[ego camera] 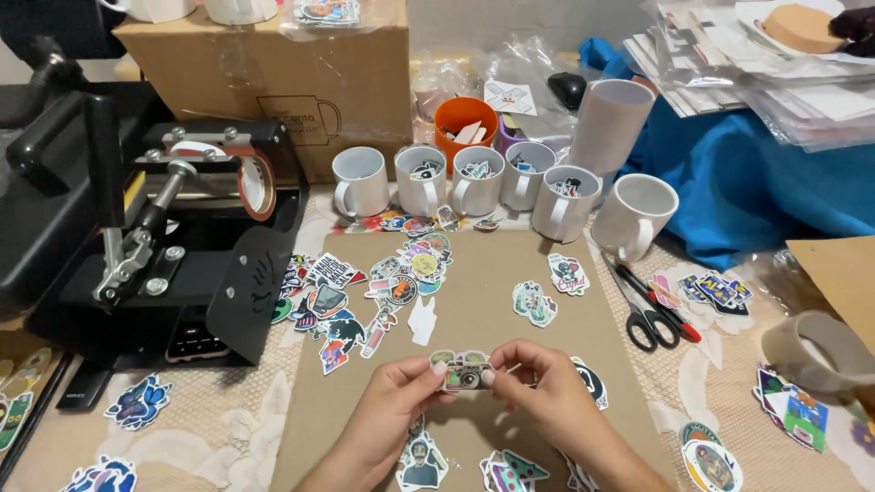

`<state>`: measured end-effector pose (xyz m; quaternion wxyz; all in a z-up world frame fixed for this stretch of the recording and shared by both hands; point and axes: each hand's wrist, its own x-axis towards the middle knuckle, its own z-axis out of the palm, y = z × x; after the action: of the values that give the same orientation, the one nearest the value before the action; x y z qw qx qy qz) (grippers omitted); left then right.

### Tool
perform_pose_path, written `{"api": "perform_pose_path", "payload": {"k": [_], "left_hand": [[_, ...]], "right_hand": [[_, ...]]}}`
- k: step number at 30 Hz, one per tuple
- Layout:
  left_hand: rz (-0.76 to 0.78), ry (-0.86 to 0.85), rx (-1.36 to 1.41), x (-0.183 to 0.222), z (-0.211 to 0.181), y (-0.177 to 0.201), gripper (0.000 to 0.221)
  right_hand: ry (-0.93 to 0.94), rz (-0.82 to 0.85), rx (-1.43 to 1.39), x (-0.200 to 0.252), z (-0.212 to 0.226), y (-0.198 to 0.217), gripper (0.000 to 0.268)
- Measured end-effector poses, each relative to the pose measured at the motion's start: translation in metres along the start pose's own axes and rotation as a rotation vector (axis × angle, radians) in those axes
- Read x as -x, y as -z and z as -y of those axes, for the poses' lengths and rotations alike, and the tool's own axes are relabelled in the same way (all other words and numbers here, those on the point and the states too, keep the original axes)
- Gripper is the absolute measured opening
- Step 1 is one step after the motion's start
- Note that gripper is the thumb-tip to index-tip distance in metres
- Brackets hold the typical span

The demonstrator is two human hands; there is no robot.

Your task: Sorting a large variety of stickers into different groups and placing some into white mugs on a production table.

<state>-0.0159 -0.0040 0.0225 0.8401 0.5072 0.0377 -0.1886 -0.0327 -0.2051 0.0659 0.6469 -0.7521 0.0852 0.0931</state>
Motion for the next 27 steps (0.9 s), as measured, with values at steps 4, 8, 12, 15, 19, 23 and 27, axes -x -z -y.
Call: {"api": "perform_pose_path", "payload": {"k": [4, 8, 12, 15, 19, 23, 27], "left_hand": [[-0.078, 0.017, -0.167, 0.003, -0.009, -0.005, 0.027], [-0.169, 0.026, -0.137, -0.005, -0.003, 0.011, 0.026], [-0.228, 0.003, -0.085, -0.002, -0.014, 0.015, 0.026], [-0.269, -0.018, -0.078, 0.002, -0.023, 0.014, 0.023], [-0.239, -0.068, -0.093, 0.004, -0.028, 0.013, 0.023], [-0.245, -0.042, -0.123, 0.006, -0.029, 0.013, 0.028], [-0.236, 0.012, -0.158, 0.006, -0.026, 0.012, 0.025]], "right_hand": [[-0.019, 0.003, 0.023, -0.004, -0.004, 0.003, 0.008], [-0.052, 0.000, -0.112, -0.011, -0.006, 0.015, 0.009], [-0.001, -0.111, -0.183, -0.015, -0.014, 0.045, 0.006], [0.053, -0.230, -0.379, -0.020, -0.021, 0.068, 0.007], [0.220, -0.302, -0.433, -0.031, -0.037, 0.091, 0.011], [0.233, -0.338, -0.413, -0.028, -0.033, 0.094, 0.010], [0.227, -0.354, -0.398, -0.027, -0.031, 0.092, 0.012]]}}
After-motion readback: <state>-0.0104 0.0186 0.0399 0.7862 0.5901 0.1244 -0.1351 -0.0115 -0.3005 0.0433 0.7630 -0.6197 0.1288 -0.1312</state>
